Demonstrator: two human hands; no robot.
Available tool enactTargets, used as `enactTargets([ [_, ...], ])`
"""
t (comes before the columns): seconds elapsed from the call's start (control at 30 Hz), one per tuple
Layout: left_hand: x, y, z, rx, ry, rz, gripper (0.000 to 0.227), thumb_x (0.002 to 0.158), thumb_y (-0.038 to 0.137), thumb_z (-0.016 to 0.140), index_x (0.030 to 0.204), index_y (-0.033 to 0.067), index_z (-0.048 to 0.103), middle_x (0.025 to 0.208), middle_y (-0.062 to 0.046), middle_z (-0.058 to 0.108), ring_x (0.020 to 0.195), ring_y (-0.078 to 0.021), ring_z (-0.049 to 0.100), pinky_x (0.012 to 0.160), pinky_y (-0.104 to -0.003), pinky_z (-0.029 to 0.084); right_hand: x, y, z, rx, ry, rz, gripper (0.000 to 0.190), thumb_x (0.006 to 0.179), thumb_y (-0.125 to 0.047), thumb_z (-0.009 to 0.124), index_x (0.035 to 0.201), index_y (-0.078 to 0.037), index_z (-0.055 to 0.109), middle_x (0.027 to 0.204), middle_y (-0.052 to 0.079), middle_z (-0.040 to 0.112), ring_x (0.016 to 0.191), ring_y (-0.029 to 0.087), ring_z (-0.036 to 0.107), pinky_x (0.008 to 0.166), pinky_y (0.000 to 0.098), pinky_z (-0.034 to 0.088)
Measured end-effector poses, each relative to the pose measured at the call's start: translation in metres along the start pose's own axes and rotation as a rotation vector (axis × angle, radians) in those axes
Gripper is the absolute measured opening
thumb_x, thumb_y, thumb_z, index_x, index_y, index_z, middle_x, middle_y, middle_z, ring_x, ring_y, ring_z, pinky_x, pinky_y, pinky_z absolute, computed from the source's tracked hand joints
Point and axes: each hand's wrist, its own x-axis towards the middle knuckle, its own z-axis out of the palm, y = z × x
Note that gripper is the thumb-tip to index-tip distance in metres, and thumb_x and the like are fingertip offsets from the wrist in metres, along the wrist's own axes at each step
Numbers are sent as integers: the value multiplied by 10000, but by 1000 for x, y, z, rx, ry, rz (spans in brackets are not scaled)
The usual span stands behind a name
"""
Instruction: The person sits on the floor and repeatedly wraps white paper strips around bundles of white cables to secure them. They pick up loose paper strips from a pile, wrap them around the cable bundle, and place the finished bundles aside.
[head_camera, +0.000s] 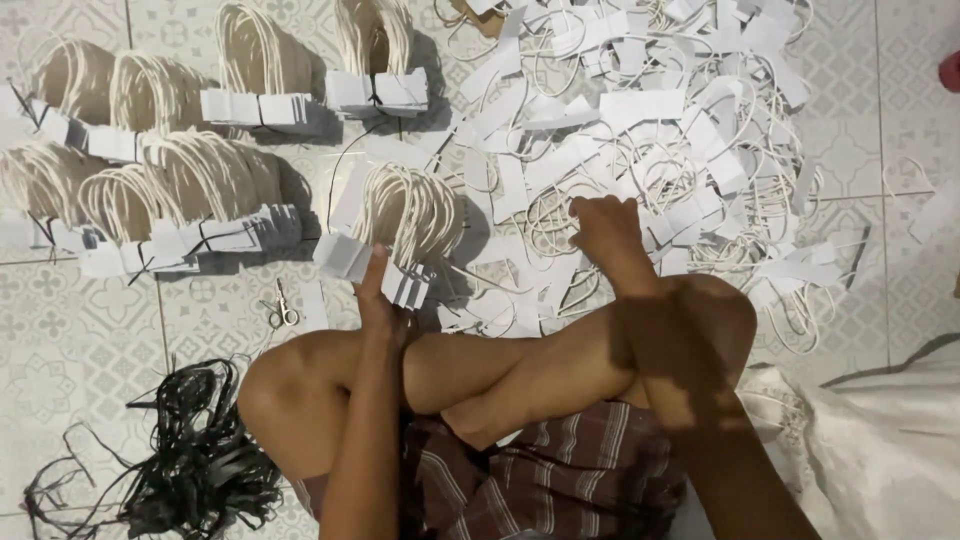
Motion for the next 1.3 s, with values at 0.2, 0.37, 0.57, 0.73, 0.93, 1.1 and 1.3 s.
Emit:
enactTargets([
  [0.2, -3, 5, 13, 24, -4, 3, 472, 798, 391, 841, 1129, 134, 624, 1072, -88, 694, 994, -226, 664, 899, -432, 544, -13, -29, -41, 158, -12, 8, 257, 990, -204, 654, 1174, -54, 752, 1018, 170, 760, 992, 376, 712, 979, 504, 379],
  [0.37, 9, -9, 0, 57, 7, 12, 433, 825, 395, 821, 1128, 144, 642, 1061, -63, 700, 990, -197, 673, 903, -396, 560, -22, -27, -48, 286, 149, -50, 252, 1004, -252, 656, 1126, -67, 778, 1005, 166, 768, 1000, 407, 716, 961, 525, 431],
  [0.57, 23, -24, -20, 52, 39, -10, 440, 833, 442, 798, 1117, 131, 670, 1035, -89, 722, 959, -210, 694, 848, -409, 583, -20, -29, -59, 362, 1070, -338, 60, 958, -79, 850, 981, -53, 801, 553, 39, 629, 522, 227, 651, 681, 309, 470],
  [0.73, 14, -15, -10, 60, 34, -34, 480, 842, 480, 783, 1126, 104, 694, 1076, -125, 726, 978, -244, 685, 849, -441, 571, -23, -32, -57, 310, 1284, -418, 430, 959, -39, 856, 1333, 61, 669, 623, 108, 698, 571, 259, 699, 608, 295, 512],
  [0.93, 12, -11, -7, 48, 25, -38, 461, 828, 467, 786, 1081, 91, 702, 980, -130, 739, 882, -246, 718, 801, -402, 601, -20, -39, -55, 962, 707, -157, 118, 995, -83, 798, 1089, -35, 744, 674, 146, 703, 451, 163, 611, 407, 265, 481],
  [1.1, 19, -16, -16, 30, 27, -56, 469, 842, 501, 754, 1099, 110, 724, 1025, -132, 751, 916, -239, 727, 804, -412, 605, -14, -36, -67, 1434, 365, -21, 205, 1039, -157, 634, 1171, -14, 698, 974, 167, 736, 706, 173, 753, 506, 253, 630],
  [1.3, 2, 13, 0, 15, -126, -95, 415, 946, 413, 577, 1127, 40, 604, 931, -63, 630, 743, -127, 578, 653, -265, 456, -14, -35, -79, 1457, 368, -305, 412, 1083, -70, 494, 1476, 46, 449, 1402, 206, 604, 1183, 239, 664, 946, 275, 580],
])
